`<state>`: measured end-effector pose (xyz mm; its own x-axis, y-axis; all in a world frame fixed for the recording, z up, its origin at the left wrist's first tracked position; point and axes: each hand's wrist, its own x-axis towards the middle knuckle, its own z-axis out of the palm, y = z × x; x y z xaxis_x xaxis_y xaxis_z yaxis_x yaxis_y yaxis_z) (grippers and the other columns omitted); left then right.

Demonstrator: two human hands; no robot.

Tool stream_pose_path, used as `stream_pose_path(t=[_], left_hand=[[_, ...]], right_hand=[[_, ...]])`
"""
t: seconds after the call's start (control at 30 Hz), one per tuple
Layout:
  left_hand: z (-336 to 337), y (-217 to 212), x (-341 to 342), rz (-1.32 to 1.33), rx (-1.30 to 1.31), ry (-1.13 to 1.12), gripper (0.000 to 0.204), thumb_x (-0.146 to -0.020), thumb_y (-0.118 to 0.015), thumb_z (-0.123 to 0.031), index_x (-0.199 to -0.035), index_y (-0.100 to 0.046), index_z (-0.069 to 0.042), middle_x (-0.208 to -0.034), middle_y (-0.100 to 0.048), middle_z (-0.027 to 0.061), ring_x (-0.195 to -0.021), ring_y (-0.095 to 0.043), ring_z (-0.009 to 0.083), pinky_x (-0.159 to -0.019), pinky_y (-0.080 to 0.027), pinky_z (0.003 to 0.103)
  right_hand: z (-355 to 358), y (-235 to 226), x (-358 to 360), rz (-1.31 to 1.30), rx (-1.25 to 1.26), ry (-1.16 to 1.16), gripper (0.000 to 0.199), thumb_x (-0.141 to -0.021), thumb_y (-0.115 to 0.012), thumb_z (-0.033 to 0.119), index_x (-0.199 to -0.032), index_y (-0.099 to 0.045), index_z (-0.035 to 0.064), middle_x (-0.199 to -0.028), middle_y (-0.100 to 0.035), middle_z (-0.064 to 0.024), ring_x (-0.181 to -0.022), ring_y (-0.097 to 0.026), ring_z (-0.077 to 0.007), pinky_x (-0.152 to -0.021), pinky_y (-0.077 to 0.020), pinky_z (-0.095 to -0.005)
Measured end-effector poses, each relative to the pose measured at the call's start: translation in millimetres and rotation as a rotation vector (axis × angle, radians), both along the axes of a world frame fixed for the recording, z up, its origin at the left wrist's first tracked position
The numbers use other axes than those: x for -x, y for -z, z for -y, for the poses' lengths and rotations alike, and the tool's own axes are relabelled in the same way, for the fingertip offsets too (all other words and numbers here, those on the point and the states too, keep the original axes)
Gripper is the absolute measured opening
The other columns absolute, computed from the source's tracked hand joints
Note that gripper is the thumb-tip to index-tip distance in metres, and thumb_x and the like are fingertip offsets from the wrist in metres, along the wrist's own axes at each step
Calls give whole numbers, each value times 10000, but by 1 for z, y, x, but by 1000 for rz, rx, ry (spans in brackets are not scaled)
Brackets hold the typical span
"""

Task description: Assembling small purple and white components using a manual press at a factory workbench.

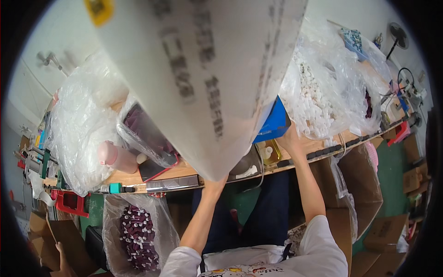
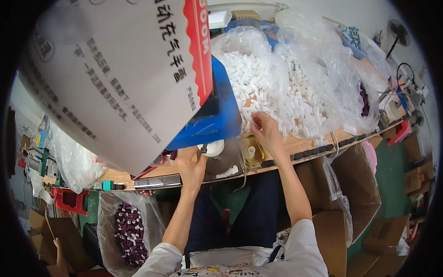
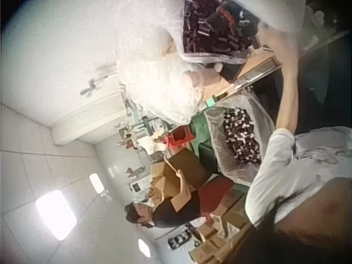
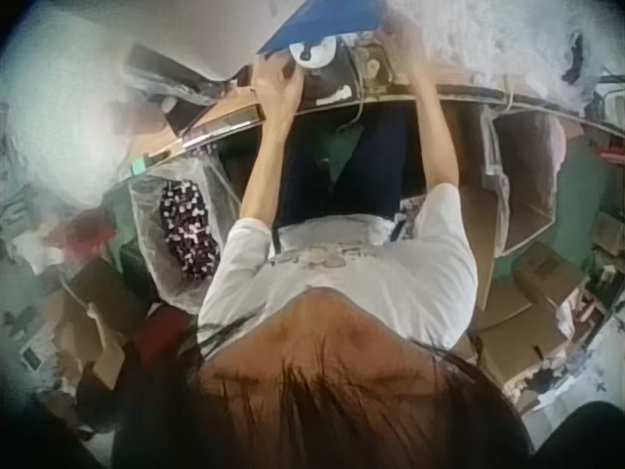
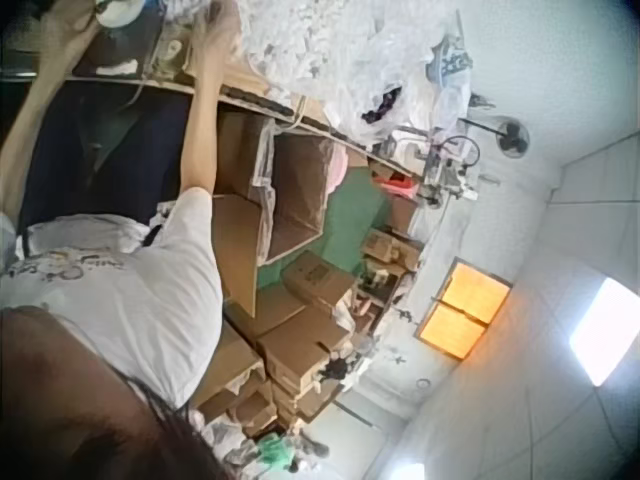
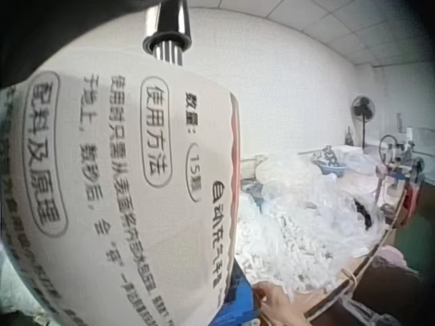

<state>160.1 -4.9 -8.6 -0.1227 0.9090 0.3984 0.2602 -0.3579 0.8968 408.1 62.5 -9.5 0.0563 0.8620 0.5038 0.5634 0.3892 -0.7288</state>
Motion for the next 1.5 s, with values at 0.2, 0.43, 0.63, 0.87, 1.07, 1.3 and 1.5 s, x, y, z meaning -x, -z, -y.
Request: stream_pose_path(t=[0.2,0.43,0.63,0.87,1.07,1.3,1.5], left_hand=[[35,-44,73,-342,84,85,254,-761,-801,-98,-986,-741,4,-904,-741,139,-882,-688,236,-816,-507,376],[122,-27,209,-1058,491,-659,449,-769,-808,-268,-1126,-674,-31,-1073,-684,172,-1041,-631,360,-902,-481,431],[16,-14,93,-724,323,-251,295,-868,-734,-229,-1015,-658,15,-837,-723,185,-756,-717,333,-658,-531,422],[-9,-13,58,-527,305,-69,424,-764,-826,-165,-1092,-655,40,-839,-732,173,-756,-725,316,-703,-555,378],[13,-39,16,-210,-157,122,318,-725,-822,-21,-1030,-740,15,-1024,-726,131,-937,-668,224,-826,-515,317],[-5,1,8,-270,-99,213,278,-776,-831,-114,-1035,-752,-48,-991,-750,94,-892,-697,253,-812,-527,362],[5,7,-11,-243,-117,9,285,-745,-858,-144,-959,-721,-14,-864,-731,103,-823,-691,261,-737,-518,366]], right_hand=[[40,9,46,-138,132,-245,253,-824,-691,85,-1067,-705,16,-948,-716,-181,-893,-695,-315,-792,-521,-382],[60,-23,78,147,94,-320,199,-842,-693,97,-1025,-700,20,-911,-700,-188,-845,-664,-389,-729,-520,-435],[68,-16,95,210,25,-139,283,-716,-756,26,-996,-720,11,-888,-703,-195,-833,-668,-399,-725,-520,-448],[65,-4,96,57,-26,-138,215,-773,-685,40,-987,-698,41,-859,-636,-154,-880,-593,-361,-782,-455,-478],[88,-6,25,266,-102,223,175,-725,-745,66,-888,-682,63,-995,-612,-115,-1021,-532,-334,-919,-391,-476],[80,25,26,367,-130,247,141,-687,-756,32,-794,-665,33,-994,-589,-107,-1007,-535,-311,-920,-387,-447],[85,21,26,60,-43,214,118,-720,-728,-2,-822,-682,33,-1017,-626,-106,-1021,-565,-322,-927,-420,-431]])
